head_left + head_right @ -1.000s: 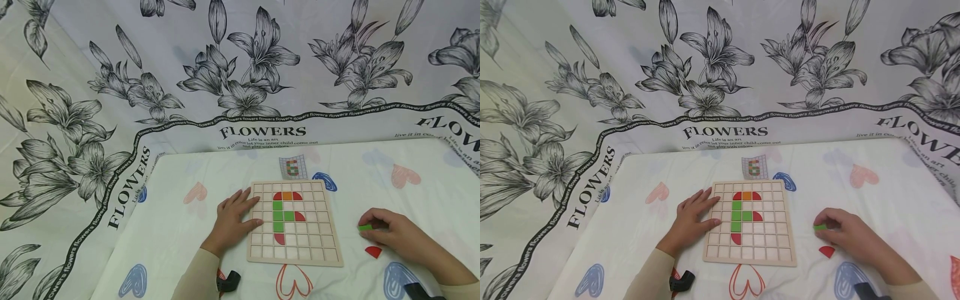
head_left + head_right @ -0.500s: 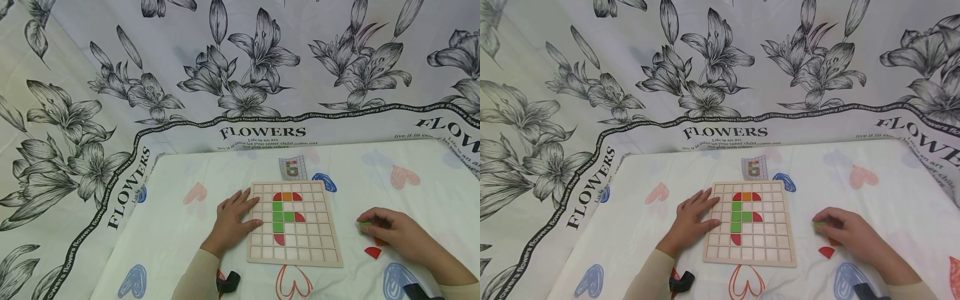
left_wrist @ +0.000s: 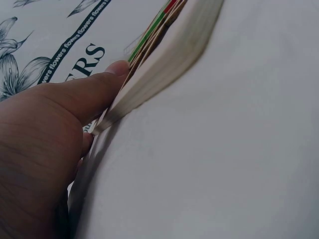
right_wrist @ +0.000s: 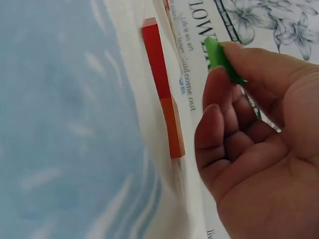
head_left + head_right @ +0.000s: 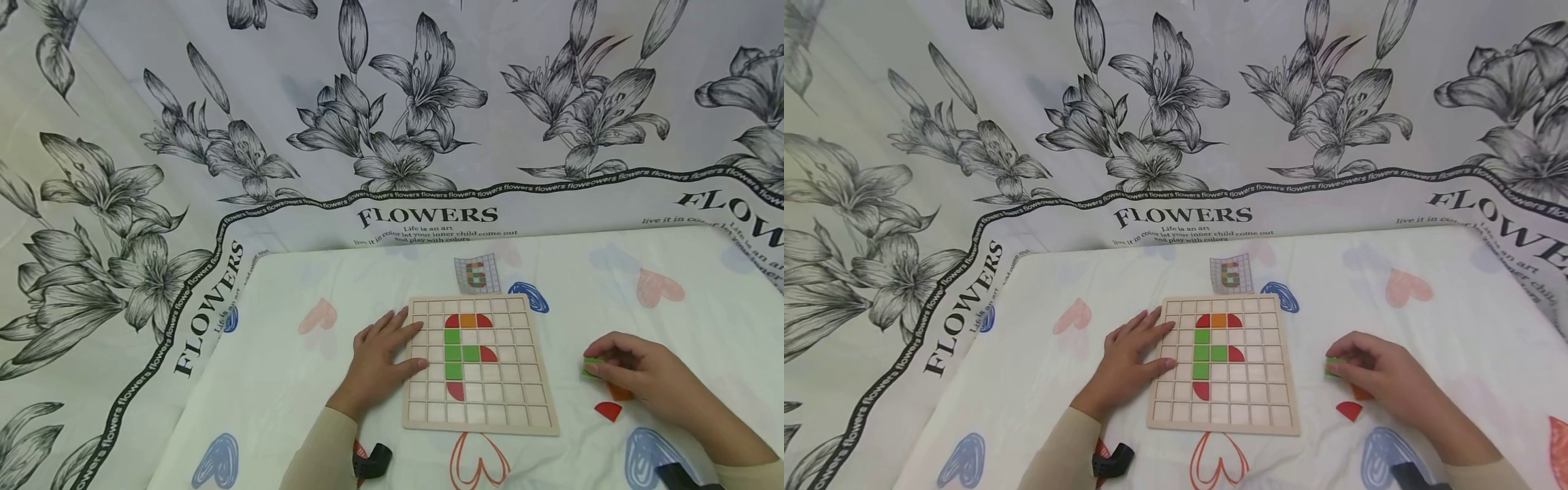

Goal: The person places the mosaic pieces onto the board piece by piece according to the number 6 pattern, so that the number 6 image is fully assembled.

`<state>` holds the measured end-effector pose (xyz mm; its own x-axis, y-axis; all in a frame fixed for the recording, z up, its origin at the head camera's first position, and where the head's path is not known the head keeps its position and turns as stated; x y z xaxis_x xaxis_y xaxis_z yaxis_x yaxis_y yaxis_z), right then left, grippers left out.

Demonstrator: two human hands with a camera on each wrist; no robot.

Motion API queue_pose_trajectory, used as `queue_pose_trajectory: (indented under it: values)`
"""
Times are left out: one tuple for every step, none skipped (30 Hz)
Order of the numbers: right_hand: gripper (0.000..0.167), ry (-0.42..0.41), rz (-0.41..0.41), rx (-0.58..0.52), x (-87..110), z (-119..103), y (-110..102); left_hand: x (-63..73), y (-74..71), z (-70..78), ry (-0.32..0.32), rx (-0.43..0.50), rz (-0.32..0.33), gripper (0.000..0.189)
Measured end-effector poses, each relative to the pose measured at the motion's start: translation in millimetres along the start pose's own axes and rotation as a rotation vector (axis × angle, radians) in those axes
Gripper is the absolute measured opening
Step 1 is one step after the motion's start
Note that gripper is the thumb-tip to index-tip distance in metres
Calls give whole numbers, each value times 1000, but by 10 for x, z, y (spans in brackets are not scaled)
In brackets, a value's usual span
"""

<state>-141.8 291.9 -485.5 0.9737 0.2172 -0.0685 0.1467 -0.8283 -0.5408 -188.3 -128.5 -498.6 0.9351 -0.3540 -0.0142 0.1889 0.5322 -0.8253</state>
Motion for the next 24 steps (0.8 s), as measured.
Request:
queue_pose_trajectory:
  values:
    - [17,-2,0,-9,1,-6,2,2,2,-2,-2,0,0,71]
    - [17,-3,1,-18,-1,-13,3,3,4,-5,-3,0,0,71]
    - [17,-5,-1,-31,-3,-23,5,4,5,-6,-3,0,0,71]
    - [17,-7,-2,-41,-5,-35,6,3,6,-6,-3,0,1,71]
    - [16,-5,-1,-49,-4,-51,7,3,7,-6,-3,1,1,71]
    - [16,-1,-1,-52,-3,-68,9,2,7,-6,-4,3,0,71]
    - [15,2,-2,-55,0,-86,11,2,7,-5,-4,2,0,71]
    - [15,6,-3,-54,3,-107,13,2,8,-6,-5,1,-2,71]
    - [14,12,-5,-58,7,-126,17,1,7,-5,-5,0,-2,71]
    - [14,12,-9,-58,12,-147,23,2,7,-5,-6,-1,-2,71]
    - [14,13,-12,-60,18,-167,28,2,8,-5,-6,-3,-3,71]
    - [15,12,-18,-67,23,-185,36,3,8,-3,-6,-4,-3,71]
    - [15,6,-18,-71,26,-202,45,4,8,-3,-6,-7,-2,71]
    - [16,-3,-21,-78,28,-221,54,5,7,-1,-6,-10,-3,71]
    - [17,-14,-25,-88,30,-239,65,5,7,-1,-6,-12,-2,71]
    - [18,-27,-27,-93,32,-258,74,6,6,0,-6,-12,-2,71]
    - [19,-38,-26,-98,33,-276,82,6,6,0,-6,-14,-2,71]
    - [20,-51,-24,-100,34,-294,91,6,5,0,-6,-15,-2,71]
    - [21,-66,-23,-100,35,-313,99,6,5,-1,-6,-17,-2,71]
    - [21,-78,-26,-105,36,-332,109,5,4,-2,-7,-18,-2,71]
    - [22,-87,-28,-109,38,-350,118,4,5,-3,-8,-18,-3,71]
    - [22,-98,-29,-112,41,-369,126,3,5,-5,-8,-18,-3,71]
    - [23,-109,-30,-114,45,-386,137,2,6,-8,-9,-20,-3,71]
    - [23,-115,-34,-121,46,-401,150,1,6,-10,-9,-19,-3,71]
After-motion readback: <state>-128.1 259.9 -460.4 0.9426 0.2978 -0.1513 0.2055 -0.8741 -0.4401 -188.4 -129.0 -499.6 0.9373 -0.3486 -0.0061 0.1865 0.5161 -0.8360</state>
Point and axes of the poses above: each hand's wrist, its own x-axis away from the middle knuckle, its own y-axis out of the palm, z = x × y, the point moved 5 cm from there along -x, towards the middle knuckle, and after that the axes turned 1 degree about -z, right-handed, at the moved point
